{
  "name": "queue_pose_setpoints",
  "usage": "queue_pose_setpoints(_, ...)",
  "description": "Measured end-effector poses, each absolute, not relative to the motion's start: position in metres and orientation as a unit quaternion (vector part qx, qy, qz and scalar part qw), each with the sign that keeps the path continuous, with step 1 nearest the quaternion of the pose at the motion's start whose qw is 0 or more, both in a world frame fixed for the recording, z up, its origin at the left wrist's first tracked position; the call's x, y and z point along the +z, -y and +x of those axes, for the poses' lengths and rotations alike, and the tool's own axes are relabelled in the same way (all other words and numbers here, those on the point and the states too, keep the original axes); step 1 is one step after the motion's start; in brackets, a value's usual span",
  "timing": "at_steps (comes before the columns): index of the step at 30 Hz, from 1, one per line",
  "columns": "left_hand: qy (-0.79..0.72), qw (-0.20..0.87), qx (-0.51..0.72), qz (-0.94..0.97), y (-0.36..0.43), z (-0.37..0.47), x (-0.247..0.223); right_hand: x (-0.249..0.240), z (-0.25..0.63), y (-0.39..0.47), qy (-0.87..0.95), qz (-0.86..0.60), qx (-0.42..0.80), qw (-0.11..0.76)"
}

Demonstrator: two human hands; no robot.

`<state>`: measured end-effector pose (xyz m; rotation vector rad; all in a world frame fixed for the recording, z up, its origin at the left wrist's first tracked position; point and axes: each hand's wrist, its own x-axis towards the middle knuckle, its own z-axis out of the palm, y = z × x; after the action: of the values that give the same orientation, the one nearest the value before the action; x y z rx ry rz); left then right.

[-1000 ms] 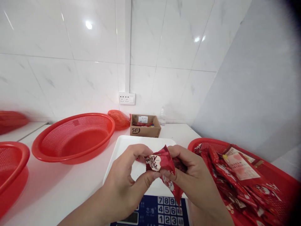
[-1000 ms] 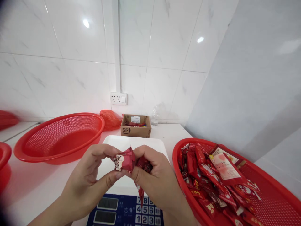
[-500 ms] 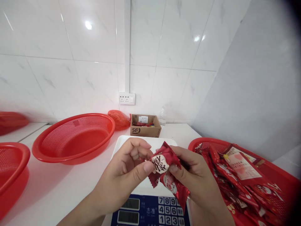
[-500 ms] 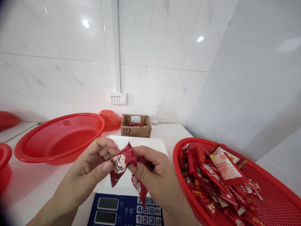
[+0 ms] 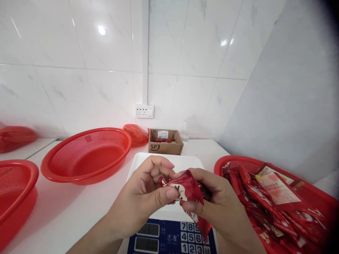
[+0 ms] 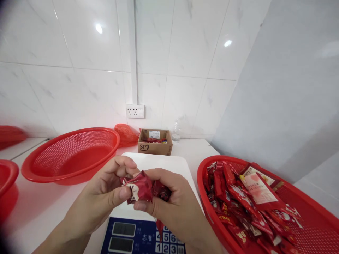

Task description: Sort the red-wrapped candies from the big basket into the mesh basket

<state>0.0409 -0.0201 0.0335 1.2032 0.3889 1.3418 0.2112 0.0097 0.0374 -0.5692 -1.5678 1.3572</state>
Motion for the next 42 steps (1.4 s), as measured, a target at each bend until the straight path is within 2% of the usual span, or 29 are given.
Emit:
queue_pose_setpoints(3,-0.200,0.565,0.600,0.530,0.021,0.040,0.035,0.033,0.214,-0.010,0.639,-0.230,0.552,0.484)
queue_pose_setpoints(7,-0.298,0.420,0.637,0.574,0.026,0.039,0.036,0.032,0.222,-0.011,0.631,-0.245,0.534,0.507)
queue_pose_setpoints(12,-0.341,0.336,0.614,0.627,0.032,0.039,0.033,0.037,0.221,-0.007,0.667,-0.314,0.412,0.536)
queue_pose_setpoints(16,-0.329,0.422,0.574,0.620,0.030,0.037,0.032,0.040,0.216,-0.006,0.672,-0.300,0.342,0.585)
queue_pose_setpoints(19,-0.304,0.508,0.524,0.613,0.027,0.036,0.033,0.040,0.219,-0.010,0.714,-0.257,0.324,0.565)
queue_pose_setpoints(22,-0.275,0.549,0.518,0.595,0.025,0.038,0.035,0.039,0.225,-0.013,0.737,-0.237,0.320,0.546)
queue_pose_setpoints(28,-0.261,0.543,0.548,0.580,0.026,0.040,0.036,0.037,0.226,-0.014,0.720,-0.190,0.367,0.557)
queue_pose_setpoints(34,-0.233,0.579,0.528,0.576,0.024,0.037,0.035,0.041,0.224,-0.016,0.730,-0.178,0.345,0.563)
queue_pose_setpoints(39,-0.250,0.554,0.564,0.559,0.025,0.039,0.035,0.041,0.223,-0.012,0.731,-0.224,0.340,0.548)
queue_pose_setpoints(42,-0.268,0.510,0.587,0.568,0.026,0.042,0.034,0.042,0.221,-0.009,0.681,-0.320,0.415,0.512)
